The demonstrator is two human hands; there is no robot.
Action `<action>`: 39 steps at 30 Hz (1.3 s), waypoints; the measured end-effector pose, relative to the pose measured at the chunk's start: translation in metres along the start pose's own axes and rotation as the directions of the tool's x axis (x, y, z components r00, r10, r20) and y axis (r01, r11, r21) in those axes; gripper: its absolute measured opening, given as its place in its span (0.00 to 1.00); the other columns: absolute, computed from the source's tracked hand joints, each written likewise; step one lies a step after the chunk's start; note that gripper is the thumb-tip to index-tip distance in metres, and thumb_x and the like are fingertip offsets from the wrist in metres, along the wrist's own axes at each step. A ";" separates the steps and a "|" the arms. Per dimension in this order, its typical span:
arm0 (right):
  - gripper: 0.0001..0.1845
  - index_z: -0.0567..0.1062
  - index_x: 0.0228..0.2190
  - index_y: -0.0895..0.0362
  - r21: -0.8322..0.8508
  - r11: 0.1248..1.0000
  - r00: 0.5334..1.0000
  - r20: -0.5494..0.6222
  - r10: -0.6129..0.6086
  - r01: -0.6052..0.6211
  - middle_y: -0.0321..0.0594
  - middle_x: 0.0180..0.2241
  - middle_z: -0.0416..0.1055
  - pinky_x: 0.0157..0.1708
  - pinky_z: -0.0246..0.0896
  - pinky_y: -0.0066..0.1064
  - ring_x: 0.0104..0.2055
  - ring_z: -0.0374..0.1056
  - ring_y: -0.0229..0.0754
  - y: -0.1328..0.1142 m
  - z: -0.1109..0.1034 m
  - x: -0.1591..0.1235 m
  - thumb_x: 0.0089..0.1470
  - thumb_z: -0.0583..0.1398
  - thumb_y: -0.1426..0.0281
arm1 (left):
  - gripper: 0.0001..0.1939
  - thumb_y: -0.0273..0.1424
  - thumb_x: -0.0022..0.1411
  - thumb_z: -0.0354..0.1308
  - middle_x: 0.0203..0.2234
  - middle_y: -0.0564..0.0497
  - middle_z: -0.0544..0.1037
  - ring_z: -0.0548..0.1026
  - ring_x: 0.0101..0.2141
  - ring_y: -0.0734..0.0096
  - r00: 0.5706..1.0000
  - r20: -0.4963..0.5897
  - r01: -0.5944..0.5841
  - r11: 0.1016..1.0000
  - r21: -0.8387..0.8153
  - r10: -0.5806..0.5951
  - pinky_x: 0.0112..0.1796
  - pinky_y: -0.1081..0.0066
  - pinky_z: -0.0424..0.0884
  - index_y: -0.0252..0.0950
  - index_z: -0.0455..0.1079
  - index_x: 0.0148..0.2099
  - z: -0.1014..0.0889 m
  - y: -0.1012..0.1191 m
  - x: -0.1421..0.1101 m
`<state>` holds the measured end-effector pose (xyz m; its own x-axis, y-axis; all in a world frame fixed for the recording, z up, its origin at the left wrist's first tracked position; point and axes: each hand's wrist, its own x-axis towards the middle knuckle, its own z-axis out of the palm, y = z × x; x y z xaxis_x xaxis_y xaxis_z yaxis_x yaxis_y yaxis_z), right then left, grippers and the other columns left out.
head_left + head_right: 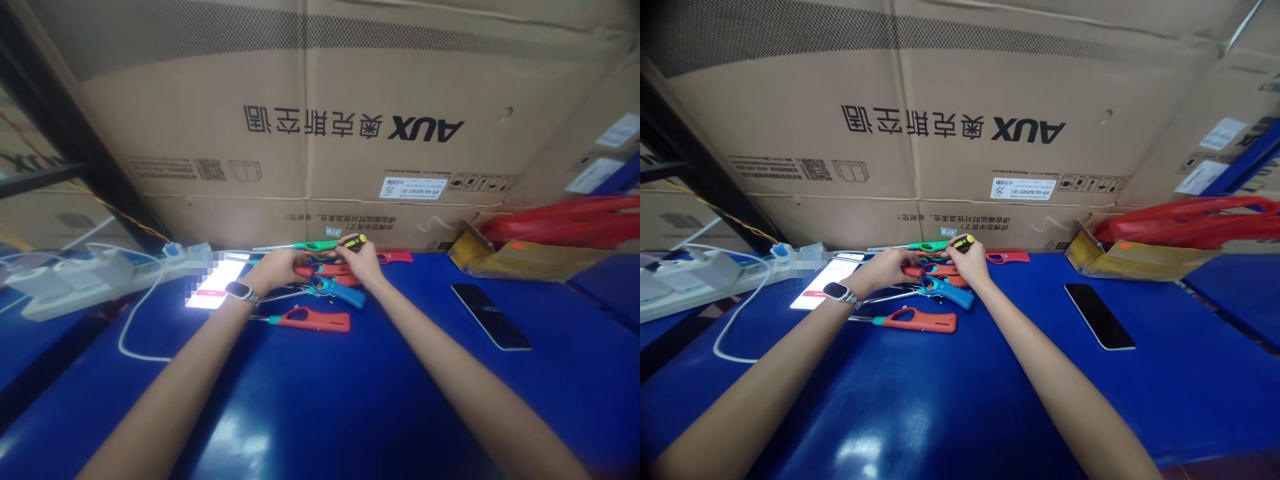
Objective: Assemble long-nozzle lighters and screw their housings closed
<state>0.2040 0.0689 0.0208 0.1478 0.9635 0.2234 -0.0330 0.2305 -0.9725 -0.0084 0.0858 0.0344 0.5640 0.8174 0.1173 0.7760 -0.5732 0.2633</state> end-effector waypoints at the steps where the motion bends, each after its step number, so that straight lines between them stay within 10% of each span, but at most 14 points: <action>1: 0.09 0.71 0.27 0.55 0.028 1.000 1.000 -0.014 -0.006 0.007 0.33 0.23 0.73 0.27 0.74 0.32 0.28 0.77 0.45 -0.004 -0.002 -0.001 0.40 0.65 0.70 | 0.16 0.41 0.52 0.65 0.35 0.50 0.82 0.78 0.35 0.61 1.000 -0.003 0.021 1.000 0.009 -0.021 0.32 0.70 0.65 0.40 0.76 0.42 0.000 0.002 0.001; 12: 0.12 0.73 0.28 0.56 0.302 0.953 0.999 -0.013 0.044 -0.038 0.34 0.28 0.76 0.22 0.69 0.26 0.28 0.77 0.42 -0.034 -0.026 -0.050 0.37 0.69 0.71 | 0.14 0.34 0.59 0.59 0.46 0.33 0.71 0.68 0.52 0.40 0.952 -0.195 0.283 0.925 0.254 -0.237 0.48 0.52 0.66 0.30 0.75 0.44 0.004 0.049 -0.001; 16: 0.12 0.73 0.27 0.55 0.323 0.944 0.997 0.013 0.071 -0.071 0.33 0.26 0.75 0.22 0.67 0.27 0.27 0.77 0.42 -0.030 -0.032 -0.062 0.37 0.69 0.71 | 0.17 0.28 0.55 0.62 0.47 0.37 0.67 0.76 0.41 0.54 0.935 -0.092 0.353 0.919 0.178 -0.342 0.40 0.62 0.72 0.30 0.71 0.47 0.001 0.060 -0.004; 22: 0.11 0.74 0.26 0.56 0.365 0.927 0.996 0.034 0.080 -0.087 0.33 0.26 0.75 0.24 0.67 0.27 0.26 0.76 0.41 -0.028 -0.040 -0.070 0.36 0.68 0.72 | 0.16 0.22 0.61 0.55 0.48 0.39 0.65 0.77 0.38 0.60 0.977 -0.102 0.196 0.975 0.101 -0.186 0.43 0.61 0.72 0.29 0.68 0.52 -0.002 0.058 -0.020; 28: 0.09 0.73 0.25 0.56 0.359 0.925 0.992 0.071 0.106 -0.124 0.33 0.26 0.74 0.24 0.67 0.28 0.26 0.75 0.41 -0.024 -0.036 -0.075 0.38 0.67 0.73 | 0.19 0.20 0.61 0.52 0.52 0.44 0.68 0.70 0.53 0.59 0.955 -0.236 -0.202 0.976 -0.081 0.178 0.53 0.59 0.69 0.37 0.67 0.54 0.004 0.053 -0.055; 39: 0.08 0.74 0.26 0.56 0.353 0.925 0.985 0.144 0.095 -0.141 0.34 0.29 0.75 0.24 0.68 0.28 0.27 0.76 0.41 -0.028 -0.029 -0.083 0.40 0.67 0.72 | 0.13 0.31 0.70 0.49 0.39 0.45 0.78 0.76 0.41 0.62 0.958 -0.206 -0.199 0.980 0.020 0.199 0.42 0.63 0.72 0.36 0.75 0.46 0.016 0.057 -0.073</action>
<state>0.2217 -0.0214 0.0279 0.0001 0.9906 0.1368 -0.4000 0.1254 -0.9079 -0.0005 -0.0075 0.0259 0.6365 0.6809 0.3623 0.6535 -0.7256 0.2155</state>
